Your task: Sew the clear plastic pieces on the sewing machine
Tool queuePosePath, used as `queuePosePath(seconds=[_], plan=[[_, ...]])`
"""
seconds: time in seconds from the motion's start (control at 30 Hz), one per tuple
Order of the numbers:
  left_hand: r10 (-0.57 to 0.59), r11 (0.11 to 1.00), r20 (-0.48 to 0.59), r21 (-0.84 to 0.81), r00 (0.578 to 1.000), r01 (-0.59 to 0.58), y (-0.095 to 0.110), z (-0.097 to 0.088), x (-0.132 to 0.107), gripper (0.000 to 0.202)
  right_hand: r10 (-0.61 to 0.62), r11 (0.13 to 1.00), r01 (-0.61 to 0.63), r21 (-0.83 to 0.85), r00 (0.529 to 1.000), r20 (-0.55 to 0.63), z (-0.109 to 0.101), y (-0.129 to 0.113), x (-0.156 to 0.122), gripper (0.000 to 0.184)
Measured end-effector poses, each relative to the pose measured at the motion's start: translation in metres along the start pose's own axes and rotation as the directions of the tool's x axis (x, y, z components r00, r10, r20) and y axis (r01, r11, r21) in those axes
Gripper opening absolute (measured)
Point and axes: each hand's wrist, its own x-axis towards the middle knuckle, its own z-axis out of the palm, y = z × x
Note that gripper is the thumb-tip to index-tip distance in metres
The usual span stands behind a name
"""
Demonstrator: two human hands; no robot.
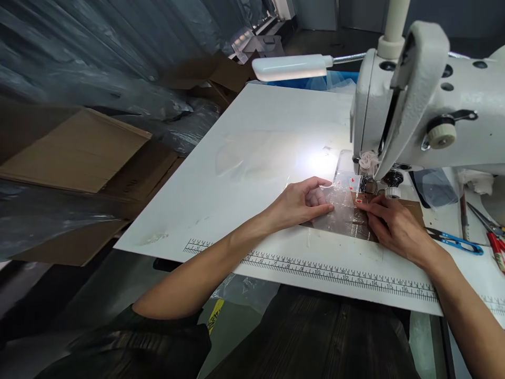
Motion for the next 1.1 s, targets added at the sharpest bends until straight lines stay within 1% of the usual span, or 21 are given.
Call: queuePosePath(seconds=[0.07,0.13,0.3,0.37,0.43,0.47,0.5,0.53,0.57,0.6,0.63,0.67,0.7,0.77,0.8,0.83,0.9,1.0,1.1], plan=[[0.006,1.0,-0.008,0.008,1.0,-0.006,0.0,0.0,0.0,0.042,-0.057,0.998,0.057,0.012,0.997,0.057,-0.003,-0.003,-0.001,0.036],[0.006,1.0,-0.016,0.021,1.0,-0.006,0.0,0.0,0.0,0.042,-0.107,0.994,0.108,-0.001,0.991,0.082,-0.003,-0.004,-0.001,0.036],[-0.005,1.0,-0.008,0.021,1.0,0.005,0.001,-0.001,0.0,0.041,-0.148,0.983,0.153,-0.101,0.988,0.048,0.005,-0.003,-0.001,0.037],[-0.009,1.0,0.004,0.004,1.0,0.009,0.0,-0.001,0.0,0.042,-0.165,0.979,0.168,-0.117,0.986,0.036,0.007,-0.002,-0.001,0.036],[-0.004,1.0,0.021,0.0,1.0,0.004,-0.001,-0.002,0.0,0.044,-0.155,0.981,0.158,-0.115,0.987,0.036,0.008,-0.002,-0.001,0.036],[0.016,1.0,0.0,0.025,1.0,-0.016,-0.002,-0.002,0.0,0.043,-0.146,0.982,0.149,-0.112,0.989,0.039,0.009,-0.002,-0.002,0.036],[0.058,0.995,-0.055,0.081,0.997,-0.053,-0.003,-0.002,0.001,0.041,-0.138,0.984,0.141,-0.109,0.99,0.039,0.009,-0.002,-0.002,0.036],[0.124,0.98,-0.136,0.172,0.983,-0.1,-0.004,-0.002,0.001,0.038,-0.134,0.985,0.137,-0.109,0.99,0.037,0.01,-0.002,-0.002,0.035],[0.216,0.944,-0.213,0.294,0.953,-0.148,-0.005,-0.002,0.002,0.035,-0.136,0.984,0.139,-0.11,0.99,0.03,0.01,-0.002,-0.003,0.035],[0.322,0.884,-0.255,0.427,0.912,-0.192,-0.005,-0.001,0.003,0.031,-0.142,0.983,0.143,-0.112,0.99,0.019,0.011,-0.002,-0.003,0.035],[0.423,0.802,-0.24,0.547,0.874,-0.238,-0.005,0.0,0.004,0.029,-0.146,0.983,0.147,-0.115,0.989,0.012,0.011,-0.001,-0.003,0.035],[0.503,0.71,-0.168,0.64,0.848,-0.295,-0.005,0.001,0.006,0.028,-0.147,0.982,0.147,-0.116,0.989,0.009,0.011,-0.001,-0.003,0.035],[0.554,0.619,-0.058,0.696,0.83,-0.365,-0.004,0.003,0.008,0.028,-0.142,0.983,0.142,-0.116,0.99,0.01,0.011,-0.001,-0.003,0.035],[0.575,0.477,0.172,0.724,0.8,-0.499,-0.003,0.005,0.013,0.028,-0.121,0.986,0.123,-0.109,0.992,0.022,0.011,-0.002,-0.003,0.035],[0.558,0.433,0.258,0.72,0.788,-0.543,-0.002,0.006,0.015,0.028,-0.11,0.988,0.112,-0.104,0.994,0.027,0.011,-0.002,-0.003,0.035],[0.533,0.405,0.319,0.717,0.784,-0.568,-0.002,0.007,0.018,0.029,-0.102,0.99,0.104,-0.099,0.994,0.031,0.01,-0.003,-0.003,0.035],[0.486,0.373,0.38,0.724,0.787,-0.58,-0.003,0.007,0.023,0.033,-0.098,0.991,0.1,-0.093,0.995,0.031,0.01,-0.004,-0.003,0.034],[0.465,0.324,0.426,0.734,0.776,-0.597,-0.002,0.005,0.032,0.042,-0.1,0.991,0.1,-0.085,0.995,0.003,0.012,-0.003,-0.004,0.034],[0.482,0.297,0.465,0.71,0.743,-0.638,0.002,0.003,0.043,0.045,-0.078,0.995,0.074,-0.069,0.995,-0.057,0.014,0.0,-0.004,0.034]])
